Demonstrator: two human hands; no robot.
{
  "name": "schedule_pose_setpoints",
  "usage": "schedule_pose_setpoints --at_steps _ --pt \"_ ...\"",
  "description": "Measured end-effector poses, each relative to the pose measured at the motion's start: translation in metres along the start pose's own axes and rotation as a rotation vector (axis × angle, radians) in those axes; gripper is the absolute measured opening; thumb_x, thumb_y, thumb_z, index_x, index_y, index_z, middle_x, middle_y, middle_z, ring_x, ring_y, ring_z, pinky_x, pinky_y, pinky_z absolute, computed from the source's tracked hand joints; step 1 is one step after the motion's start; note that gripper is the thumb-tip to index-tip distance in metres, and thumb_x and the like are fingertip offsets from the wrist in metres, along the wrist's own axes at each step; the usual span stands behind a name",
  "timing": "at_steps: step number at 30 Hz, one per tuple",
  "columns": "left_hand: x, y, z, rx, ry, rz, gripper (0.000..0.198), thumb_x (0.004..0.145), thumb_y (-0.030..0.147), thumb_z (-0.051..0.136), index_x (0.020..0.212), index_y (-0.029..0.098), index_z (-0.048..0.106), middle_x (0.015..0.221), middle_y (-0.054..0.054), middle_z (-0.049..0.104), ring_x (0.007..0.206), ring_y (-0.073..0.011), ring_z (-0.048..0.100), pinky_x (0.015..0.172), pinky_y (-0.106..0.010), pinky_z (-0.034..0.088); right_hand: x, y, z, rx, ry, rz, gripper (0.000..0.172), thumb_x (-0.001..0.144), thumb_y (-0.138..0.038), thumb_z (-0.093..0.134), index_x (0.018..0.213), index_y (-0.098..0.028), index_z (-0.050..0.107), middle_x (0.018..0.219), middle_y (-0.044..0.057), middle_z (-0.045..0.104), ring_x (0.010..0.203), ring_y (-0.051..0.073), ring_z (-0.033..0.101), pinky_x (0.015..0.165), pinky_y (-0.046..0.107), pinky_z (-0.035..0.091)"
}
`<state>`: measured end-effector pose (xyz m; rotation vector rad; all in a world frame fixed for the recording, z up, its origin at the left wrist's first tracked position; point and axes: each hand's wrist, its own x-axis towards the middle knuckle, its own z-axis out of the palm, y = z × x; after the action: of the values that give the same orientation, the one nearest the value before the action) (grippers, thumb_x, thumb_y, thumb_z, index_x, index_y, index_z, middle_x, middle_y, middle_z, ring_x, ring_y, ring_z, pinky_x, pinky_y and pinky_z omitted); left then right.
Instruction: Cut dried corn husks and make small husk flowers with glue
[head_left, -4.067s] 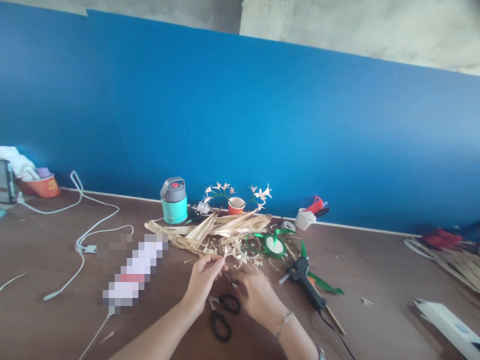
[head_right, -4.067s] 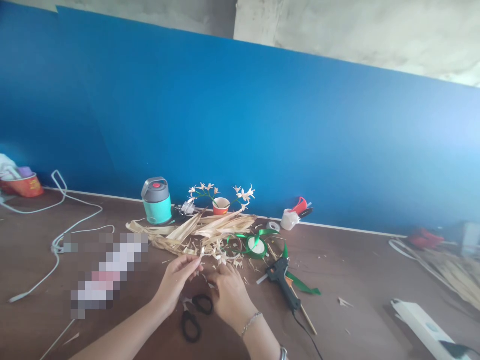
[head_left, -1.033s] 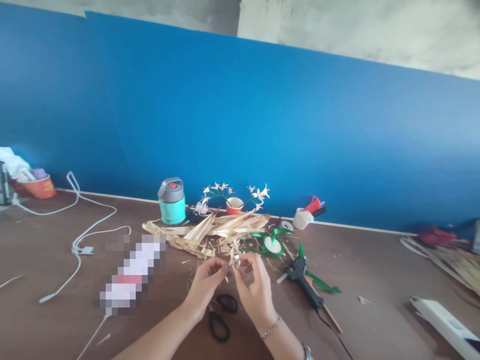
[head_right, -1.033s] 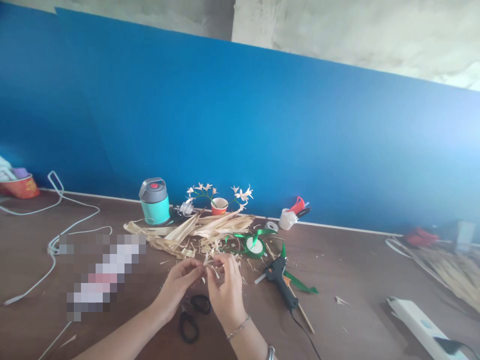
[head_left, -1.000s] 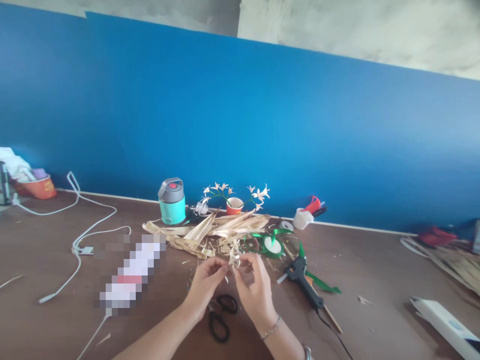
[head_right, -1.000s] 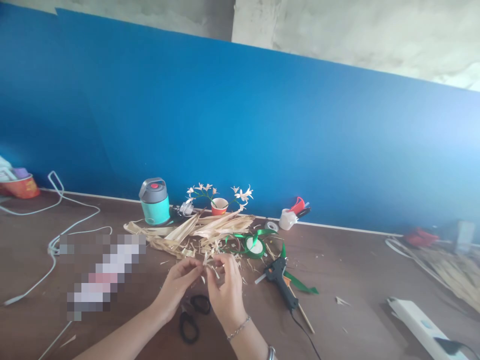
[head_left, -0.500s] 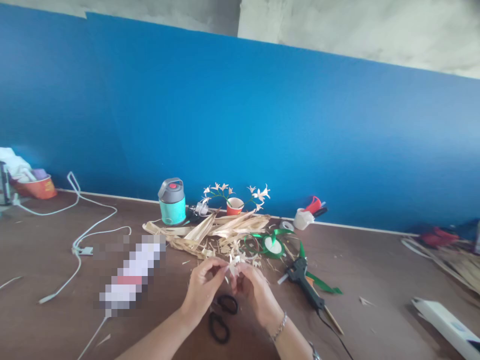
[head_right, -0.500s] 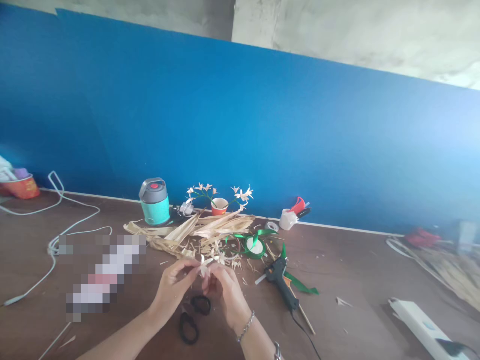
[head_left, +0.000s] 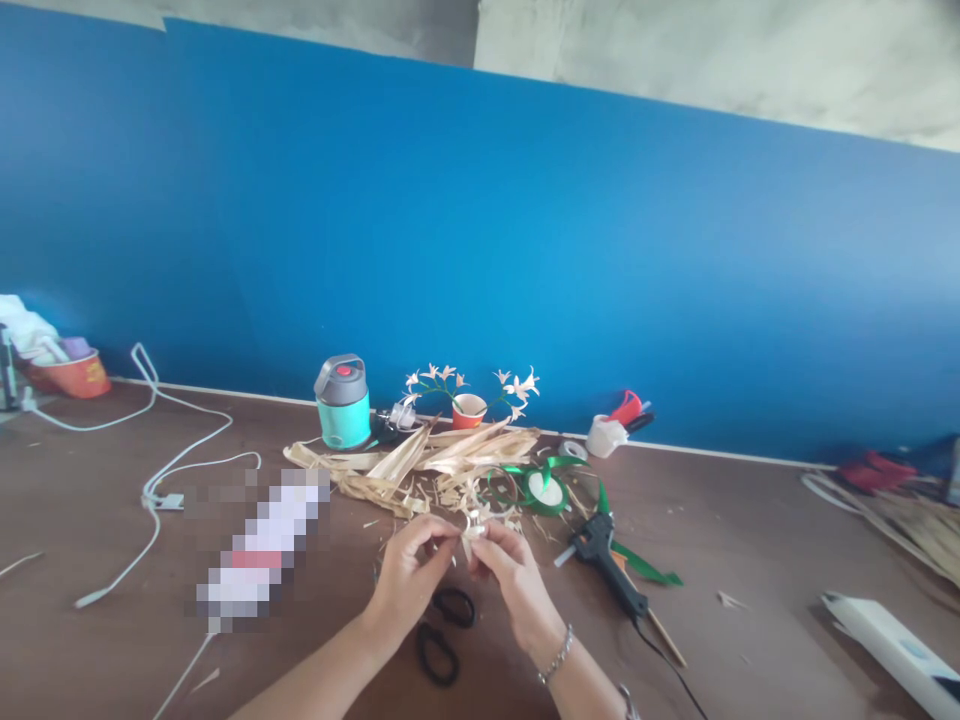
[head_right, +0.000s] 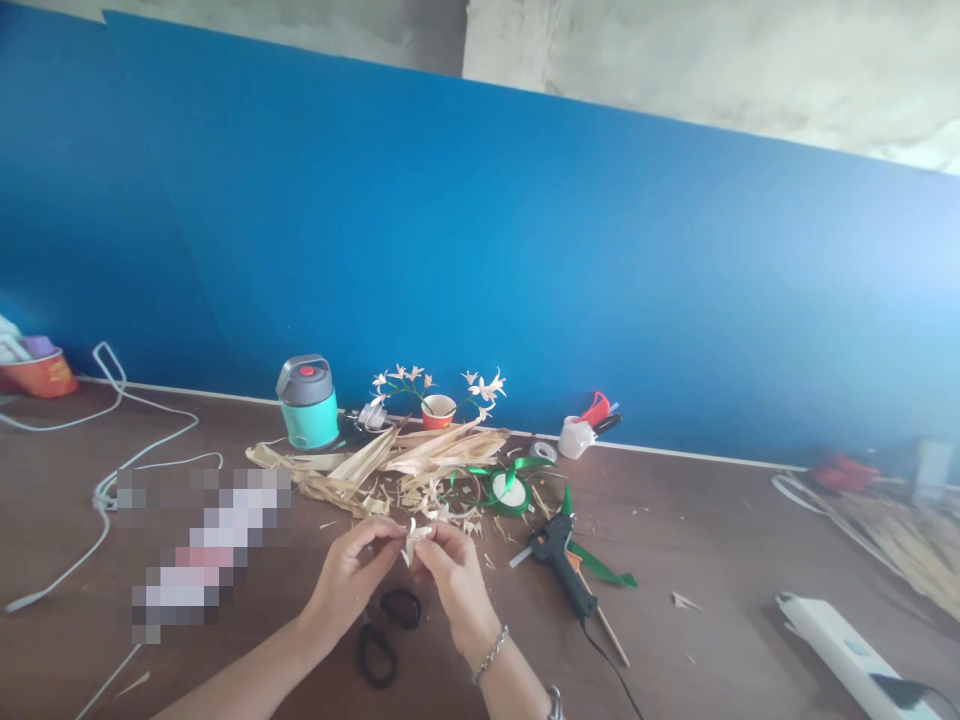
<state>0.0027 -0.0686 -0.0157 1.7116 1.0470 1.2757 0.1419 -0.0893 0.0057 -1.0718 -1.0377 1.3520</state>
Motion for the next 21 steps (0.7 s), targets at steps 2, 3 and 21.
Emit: schedule_pose_setpoints --at_steps 2,3,21 --pt "0.0003 0.0005 0.0002 0.006 0.001 0.016 0.011 0.079 0.021 0.054 0.074 0.019 0.064 0.073 -0.001 0.067 0.068 -0.015 0.061 0.064 -0.023 0.045 0.0002 -0.0005 0.0004 -0.003 0.006 0.003 0.019 0.069 -0.026 0.06 0.054 -0.016 0.054 0.052 -0.002 0.05 0.051 0.009 0.041 0.052 0.022 0.033" --pt "0.0005 0.0003 0.0002 0.009 0.002 0.024 0.011 0.079 0.02 0.054 0.074 0.018 0.064 0.072 -0.001 0.067 0.067 -0.0147 0.061 0.064 -0.023 0.045 0.0002 -0.0007 0.0005 -0.003 0.009 0.004 0.019 0.068 -0.026 0.06 0.054 -0.016 0.054 0.052 -0.002 0.05 0.051 0.009 0.041 0.052 0.022 0.033" --pt "0.0007 0.0011 0.0002 0.035 0.016 0.065 0.012 0.078 0.019 0.053 0.074 0.019 0.064 0.071 -0.002 0.067 0.066 -0.0147 0.061 0.062 -0.023 0.046 0.0014 0.0005 -0.0007 0.003 0.041 0.004 0.018 0.066 -0.028 0.063 0.055 -0.015 0.057 0.05 -0.003 0.052 0.05 0.009 0.042 0.051 0.021 0.033"
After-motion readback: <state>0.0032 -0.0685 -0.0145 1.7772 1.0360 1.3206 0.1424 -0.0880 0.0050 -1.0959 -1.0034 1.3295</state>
